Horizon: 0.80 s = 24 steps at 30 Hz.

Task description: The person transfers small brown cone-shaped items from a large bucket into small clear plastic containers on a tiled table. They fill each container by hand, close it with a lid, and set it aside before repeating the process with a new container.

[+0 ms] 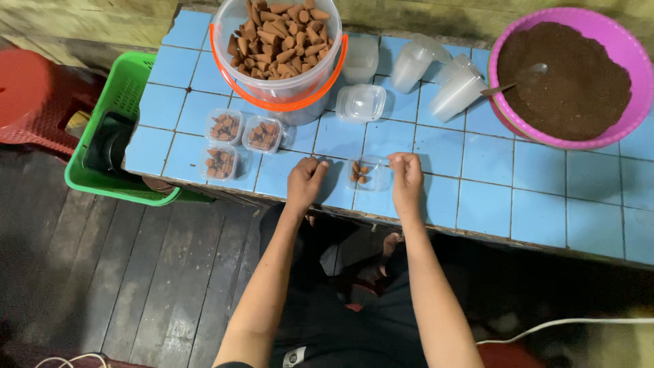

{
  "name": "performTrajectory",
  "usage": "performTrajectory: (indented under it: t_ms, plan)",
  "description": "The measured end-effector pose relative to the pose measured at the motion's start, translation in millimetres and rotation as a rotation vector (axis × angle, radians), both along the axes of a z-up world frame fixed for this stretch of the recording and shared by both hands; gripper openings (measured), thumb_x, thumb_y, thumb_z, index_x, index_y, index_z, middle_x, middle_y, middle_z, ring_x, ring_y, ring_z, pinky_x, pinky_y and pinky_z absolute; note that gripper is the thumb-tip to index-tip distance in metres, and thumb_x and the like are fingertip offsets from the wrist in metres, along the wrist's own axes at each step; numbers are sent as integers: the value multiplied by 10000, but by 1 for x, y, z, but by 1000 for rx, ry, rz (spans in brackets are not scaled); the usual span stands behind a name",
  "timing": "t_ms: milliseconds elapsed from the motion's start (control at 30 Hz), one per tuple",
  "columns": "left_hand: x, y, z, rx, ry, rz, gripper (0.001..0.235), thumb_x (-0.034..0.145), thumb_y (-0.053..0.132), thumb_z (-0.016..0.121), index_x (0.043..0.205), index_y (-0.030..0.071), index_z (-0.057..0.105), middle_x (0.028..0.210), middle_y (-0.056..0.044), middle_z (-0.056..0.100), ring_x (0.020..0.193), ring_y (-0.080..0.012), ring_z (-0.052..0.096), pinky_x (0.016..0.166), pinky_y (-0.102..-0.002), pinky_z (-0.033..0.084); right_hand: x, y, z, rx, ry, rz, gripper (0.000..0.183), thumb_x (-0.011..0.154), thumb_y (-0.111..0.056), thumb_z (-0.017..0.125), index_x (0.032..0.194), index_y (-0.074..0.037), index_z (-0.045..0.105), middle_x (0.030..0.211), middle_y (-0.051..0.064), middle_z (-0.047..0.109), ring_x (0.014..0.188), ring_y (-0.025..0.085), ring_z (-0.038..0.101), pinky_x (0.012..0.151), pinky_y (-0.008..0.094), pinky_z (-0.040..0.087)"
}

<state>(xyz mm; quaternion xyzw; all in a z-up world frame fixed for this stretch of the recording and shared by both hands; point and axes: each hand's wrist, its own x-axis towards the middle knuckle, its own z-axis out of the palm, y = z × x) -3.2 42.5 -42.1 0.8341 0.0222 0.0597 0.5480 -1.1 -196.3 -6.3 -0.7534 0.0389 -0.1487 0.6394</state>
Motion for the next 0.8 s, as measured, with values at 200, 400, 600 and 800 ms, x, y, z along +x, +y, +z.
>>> performTrajectory:
  t_ms: [200, 400, 600, 800]
  plan:
    - [9, 4, 12, -143, 87, -65, 349, 963, 305, 654, 673, 111, 639, 609, -102, 521, 609, -227, 531, 655, -362, 466, 18, 5, 6, 200, 105, -131, 345, 1061, -345, 468, 794, -152, 572, 748, 3, 622, 638, 81, 473, 622, 208, 414]
    - [9, 13, 104, -132, -31, -136, 142, 943, 163, 621, 835, 121, 703, 630, -53, 586, 671, -163, 551, 696, -320, 490, 66, 28, 60, 213, 3, -95, 321, 1046, -312, 484, 809, -130, 601, 727, 52, 611, 646, 112, 459, 614, 233, 403]
    - [46, 58, 213, 101, -373, -3, 107, 955, 134, 672, 885, 58, 700, 732, -170, 612, 756, -295, 602, 762, -417, 495, 105, 56, 120, 207, -214, 185, 154, 1018, -171, 563, 1074, -53, 645, 875, 85, 696, 824, 98, 615, 770, 220, 518]
    - [138, 117, 193, 561, -351, -11, 62, 912, 145, 688, 888, 99, 722, 760, -102, 627, 804, -338, 617, 745, -454, 488, 125, 83, 188, -152, -363, 447, 252, 1004, -45, 511, 1136, -84, 722, 1028, 91, 746, 1018, 199, 711, 935, 326, 538]
